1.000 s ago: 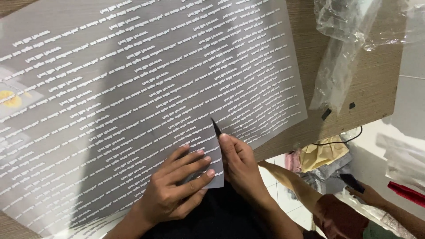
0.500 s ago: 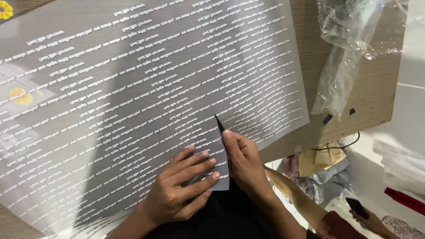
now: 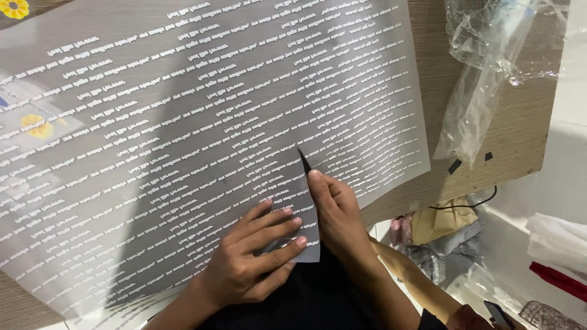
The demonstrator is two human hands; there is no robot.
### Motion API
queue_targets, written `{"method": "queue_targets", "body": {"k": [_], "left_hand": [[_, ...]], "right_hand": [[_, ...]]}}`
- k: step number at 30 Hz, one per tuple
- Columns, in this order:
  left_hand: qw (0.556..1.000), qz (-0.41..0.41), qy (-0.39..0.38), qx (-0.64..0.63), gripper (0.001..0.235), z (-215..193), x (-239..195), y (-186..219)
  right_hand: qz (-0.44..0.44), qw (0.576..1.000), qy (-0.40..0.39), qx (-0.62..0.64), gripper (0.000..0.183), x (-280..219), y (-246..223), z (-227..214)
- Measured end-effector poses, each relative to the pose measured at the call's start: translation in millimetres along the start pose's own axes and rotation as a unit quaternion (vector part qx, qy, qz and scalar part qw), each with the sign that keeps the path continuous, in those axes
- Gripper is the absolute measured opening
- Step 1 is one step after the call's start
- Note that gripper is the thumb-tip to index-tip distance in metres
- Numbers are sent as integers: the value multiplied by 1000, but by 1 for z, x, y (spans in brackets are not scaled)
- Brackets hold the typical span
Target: Cutting a large sheet of printed labels into individual strips or pieces using a hand cutter.
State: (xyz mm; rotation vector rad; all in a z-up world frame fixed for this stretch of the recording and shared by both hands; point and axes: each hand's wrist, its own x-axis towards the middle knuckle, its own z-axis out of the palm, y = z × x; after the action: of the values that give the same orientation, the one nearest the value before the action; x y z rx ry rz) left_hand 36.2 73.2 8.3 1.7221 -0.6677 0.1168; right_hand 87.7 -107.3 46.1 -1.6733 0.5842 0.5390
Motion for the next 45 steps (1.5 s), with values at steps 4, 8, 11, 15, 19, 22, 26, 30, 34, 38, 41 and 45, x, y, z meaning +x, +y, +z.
{"method": "queue_targets", "body": {"k": [4,8,11,15,19,22,26,30,34,38,41,45], "left_hand": [[1000,3,4,-1,31,0,0,1],[1000,5,7,-3,30,-1,-1,0],[1000,5,12,-4,29,-2,0,1],[1000,7,15,-13,27,-3,0,2],[1000,8,15,-11,28,-2,-1,1],[1000,8,13,-12,29,-3,-1,1],[1000,8,15,-15,28,-2,-1,1],[1000,9,16,-10,28,-3,0,2],[1000,7,13,-16,29,-2,-2,1],[1000,5,18,-18,28,-3,0,3],[1000,10,18,-19,27,-4,0,2],[1000,11,19,-17,30,-3,-2,2]], "right_hand": [[-8,999,-20,25,40,1,-6,1],[-9,1000,-15,15,43,0,-11,4],[-14,999,-14,29,43,5,-5,3],[-8,1000,-4,13,43,7,-7,6],[10,1000,11,21,45,6,-15,10],[19,999,14,29,45,9,-14,10],[33,998,2,62,41,12,-17,12],[13,1000,5,19,46,19,-8,8],[10,998,-12,63,41,20,-12,10],[13,998,-21,51,42,22,-16,10],[20,998,-8,55,45,23,-19,14],[3,999,-9,41,47,25,-20,14]]}}
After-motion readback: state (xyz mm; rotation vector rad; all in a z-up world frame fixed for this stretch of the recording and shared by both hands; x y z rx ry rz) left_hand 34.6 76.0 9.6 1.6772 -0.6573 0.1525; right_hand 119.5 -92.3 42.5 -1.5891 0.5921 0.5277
